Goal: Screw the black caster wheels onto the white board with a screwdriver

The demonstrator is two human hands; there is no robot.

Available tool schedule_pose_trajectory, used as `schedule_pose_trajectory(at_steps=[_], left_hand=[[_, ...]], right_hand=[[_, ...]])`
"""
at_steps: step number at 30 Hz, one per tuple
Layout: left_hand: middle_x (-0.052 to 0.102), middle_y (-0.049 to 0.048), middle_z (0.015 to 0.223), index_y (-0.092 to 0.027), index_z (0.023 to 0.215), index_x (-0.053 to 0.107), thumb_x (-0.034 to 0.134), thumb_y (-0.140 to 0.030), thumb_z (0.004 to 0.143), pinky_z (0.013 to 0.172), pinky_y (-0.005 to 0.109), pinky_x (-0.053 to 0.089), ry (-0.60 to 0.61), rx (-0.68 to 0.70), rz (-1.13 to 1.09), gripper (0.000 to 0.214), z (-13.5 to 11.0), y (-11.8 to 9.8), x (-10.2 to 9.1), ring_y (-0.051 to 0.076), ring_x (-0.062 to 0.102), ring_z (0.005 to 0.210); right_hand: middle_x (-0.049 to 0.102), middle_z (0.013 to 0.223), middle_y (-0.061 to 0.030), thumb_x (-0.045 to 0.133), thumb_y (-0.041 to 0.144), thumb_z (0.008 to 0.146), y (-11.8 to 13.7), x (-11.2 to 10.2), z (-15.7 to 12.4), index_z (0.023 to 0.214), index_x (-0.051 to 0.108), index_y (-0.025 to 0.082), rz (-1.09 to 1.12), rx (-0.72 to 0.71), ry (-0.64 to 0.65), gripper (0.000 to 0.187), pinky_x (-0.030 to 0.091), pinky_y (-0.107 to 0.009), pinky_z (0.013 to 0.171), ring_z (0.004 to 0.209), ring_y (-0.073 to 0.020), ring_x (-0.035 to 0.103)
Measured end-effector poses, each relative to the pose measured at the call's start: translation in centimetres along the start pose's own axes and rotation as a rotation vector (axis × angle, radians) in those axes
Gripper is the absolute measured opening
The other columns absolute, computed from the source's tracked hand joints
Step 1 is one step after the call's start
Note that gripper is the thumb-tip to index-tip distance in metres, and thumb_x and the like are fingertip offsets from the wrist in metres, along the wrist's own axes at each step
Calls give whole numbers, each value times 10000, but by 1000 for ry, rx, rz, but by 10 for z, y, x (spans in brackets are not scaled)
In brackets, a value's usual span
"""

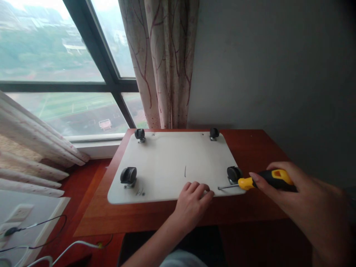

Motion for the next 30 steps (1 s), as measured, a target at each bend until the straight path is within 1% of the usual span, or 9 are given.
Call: schedule_pose_trajectory(at_steps=[3, 8, 10, 13, 16, 20, 23, 27, 30], left_hand=[[690, 46, 1065, -239, 1119, 651, 595, -215, 975, 752, 352, 364, 10, 18, 23, 156, -2, 1, 3, 195, 557, 872], [684, 40, 1084, -241, 1118, 649, 602, -213, 971, 745, 348, 359, 27, 34, 14, 157, -1, 3, 3, 191, 557, 879], [681, 41, 1083, -241, 1114, 650, 599, -213, 972, 747, 347, 363, 28, 35, 20, 153, 0, 5, 3, 190, 556, 881], [678, 46, 1075, -238, 1105, 654, 592, -220, 976, 756, 342, 374, 28, 27, 29, 144, 2, 11, 5, 193, 555, 885], [676, 39, 1084, -236, 1106, 652, 596, -223, 973, 772, 338, 386, 31, 28, 23, 145, 5, 16, 6, 194, 553, 894], [678, 24, 1100, -245, 1100, 652, 605, -235, 971, 780, 337, 395, 25, 15, 15, 138, 10, 24, 5, 191, 554, 905], [686, 14, 1085, -248, 1082, 657, 605, -252, 971, 772, 339, 404, 21, -1, 2, 123, 13, 27, 3, 192, 558, 897], [690, 23, 1083, -246, 1059, 664, 583, -261, 975, 791, 352, 418, 51, -43, -39, 117, 16, 28, 1, 206, 569, 919], [692, 43, 1087, -240, 1076, 667, 577, -297, 974, 811, 362, 432, 78, -82, -106, 148, 17, 28, 0, 216, 584, 935]], right_hand=[[635, 629, -28, 509, 656, 937, 10, -4, 4, 830, 660, 217, -32, -41, -17, 476, 295, -295, 537, 522, -185, 576], [497, 491, -15, 380, 771, 919, 16, 2, 23, 695, 585, 223, -190, 4, 49, 627, 179, -289, 511, 430, -177, 466], [520, 513, -12, 392, 746, 931, 19, 5, 30, 699, 589, 225, -162, -1, 48, 603, 184, -287, 507, 436, -167, 469], [652, 681, -23, 483, 613, 961, 28, 9, 34, 816, 645, 219, 43, -95, 67, 450, 311, -278, 533, 553, -170, 586], [727, 956, -53, 538, 445, 970, 32, 13, 34, 1078, 657, 213, 256, -193, 150, 283, 459, -293, 686, 787, -200, 686], [669, 1238, -72, 496, 264, 964, 33, 17, 32, 1383, 491, 251, 451, -280, 296, 419, 508, -343, 901, 1085, -222, 661], [662, 1236, -78, 521, 259, 952, 30, 21, 34, 1305, 521, 251, 487, -247, 316, 353, 515, -361, 914, 1107, -239, 654], [701, 1013, -57, 580, 372, 963, 27, 23, 40, 1041, 596, 234, 414, -158, 192, 159, 531, -347, 785, 903, -235, 696], [697, 1068, -61, 532, 315, 985, 32, 23, 42, 1097, 587, 235, 477, -172, 193, 149, 530, -340, 849, 975, -227, 693]])
Point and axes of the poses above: each hand's wrist, its own z-axis towards the middle knuckle, its own x-axis out of the palm, y = z × x, the point moved 8 cm from there along z, towards the middle knuckle
